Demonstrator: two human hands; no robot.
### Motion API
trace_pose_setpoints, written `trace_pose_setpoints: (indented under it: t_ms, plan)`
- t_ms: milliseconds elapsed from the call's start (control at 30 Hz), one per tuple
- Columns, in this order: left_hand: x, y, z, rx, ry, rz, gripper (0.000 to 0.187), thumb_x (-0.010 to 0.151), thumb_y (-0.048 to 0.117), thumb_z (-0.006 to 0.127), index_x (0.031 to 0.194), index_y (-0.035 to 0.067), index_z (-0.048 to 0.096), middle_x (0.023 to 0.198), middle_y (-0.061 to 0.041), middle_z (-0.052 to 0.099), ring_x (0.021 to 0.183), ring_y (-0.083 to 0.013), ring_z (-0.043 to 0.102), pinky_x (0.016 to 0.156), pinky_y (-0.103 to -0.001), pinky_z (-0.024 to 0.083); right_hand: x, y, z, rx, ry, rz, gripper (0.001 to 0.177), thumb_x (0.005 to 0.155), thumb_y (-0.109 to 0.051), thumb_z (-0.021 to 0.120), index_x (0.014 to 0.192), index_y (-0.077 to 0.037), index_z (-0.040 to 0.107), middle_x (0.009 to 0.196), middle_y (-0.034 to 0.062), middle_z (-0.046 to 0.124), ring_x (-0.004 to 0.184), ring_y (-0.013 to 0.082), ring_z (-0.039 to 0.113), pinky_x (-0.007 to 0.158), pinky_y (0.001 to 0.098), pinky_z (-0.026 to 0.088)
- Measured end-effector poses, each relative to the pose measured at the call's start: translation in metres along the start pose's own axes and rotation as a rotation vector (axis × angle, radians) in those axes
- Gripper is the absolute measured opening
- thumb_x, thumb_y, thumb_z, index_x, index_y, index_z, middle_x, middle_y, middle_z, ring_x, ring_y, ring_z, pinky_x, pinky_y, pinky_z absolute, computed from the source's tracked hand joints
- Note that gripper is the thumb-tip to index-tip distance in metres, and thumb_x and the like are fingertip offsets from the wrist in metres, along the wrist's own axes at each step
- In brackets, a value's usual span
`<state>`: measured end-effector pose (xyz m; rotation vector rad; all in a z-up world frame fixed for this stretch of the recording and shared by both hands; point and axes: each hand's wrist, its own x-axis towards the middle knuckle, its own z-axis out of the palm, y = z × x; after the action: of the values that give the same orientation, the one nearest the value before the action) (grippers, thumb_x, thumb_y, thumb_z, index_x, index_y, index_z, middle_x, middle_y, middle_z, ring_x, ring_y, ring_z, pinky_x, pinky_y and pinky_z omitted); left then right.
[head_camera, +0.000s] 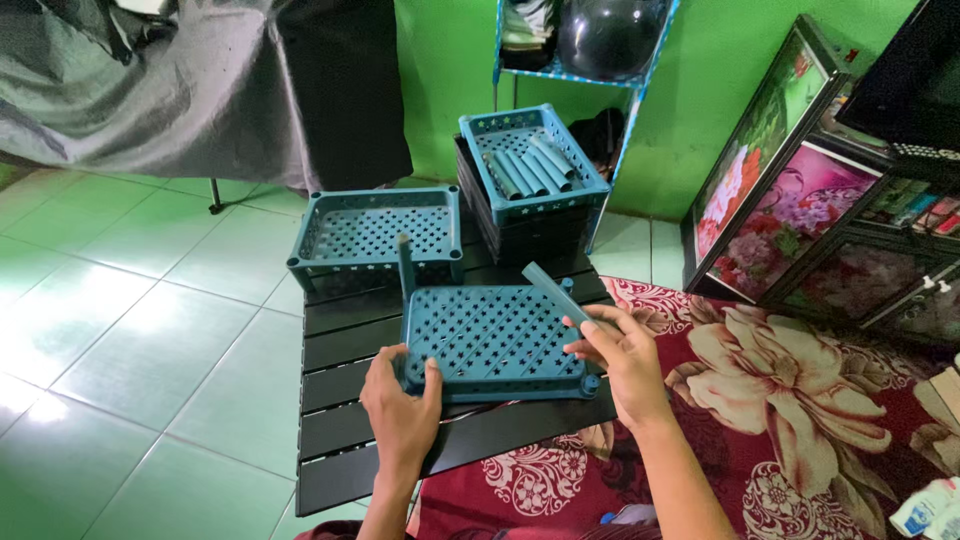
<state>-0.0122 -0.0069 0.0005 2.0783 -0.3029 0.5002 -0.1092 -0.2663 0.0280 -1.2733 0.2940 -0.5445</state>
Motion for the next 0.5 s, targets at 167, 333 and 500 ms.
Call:
trace_pose_setpoints:
  t_ms: [167,333,500]
  plan:
    - [-0.001,-0.001,0.001,-0.025,0.032,0.047,0.044,0.087,0.026,0.075,0.121,0.004,0.059,0.118,-0.016,0.062,0.119,-0.0334,0.055,0.105,-0.047,0.034,-0.001,-0.002,-0.003,0.006,-0.003,0.021,0.033,0.095,-0.012,0.066,0.124,0.003,0.064,0.114,0.0144,0.076,0.081,0.0182,0.075,0.075,0.0292,0.059]
    - [0.005,0.017,-0.005,0.041,0.065,0.188,0.043,0.083,0.023,0.076,0.118,0.004,0.060,0.121,-0.015,0.062,0.125,-0.0347,0.053,0.107,-0.048,0.033,0.003,0.004,-0.006,0.036,0.035,0.068,0.033,0.094,-0.014,0.065,0.123,0.002,0.064,0.117,0.0139,0.076,0.076,0.0173,0.074,0.071,0.0291,0.057]
    - [0.027,0.035,-0.002,0.009,-0.005,0.348,0.044,0.081,0.022,0.077,0.117,0.004,0.060,0.124,-0.016,0.061,0.126,-0.0348,0.052,0.107,-0.047,0.034,0.012,0.019,-0.010,0.094,0.046,0.133,0.031,0.099,-0.022,0.060,0.118,0.003,0.063,0.103,0.0136,0.077,0.068,0.0161,0.070,0.066,0.0284,0.056]
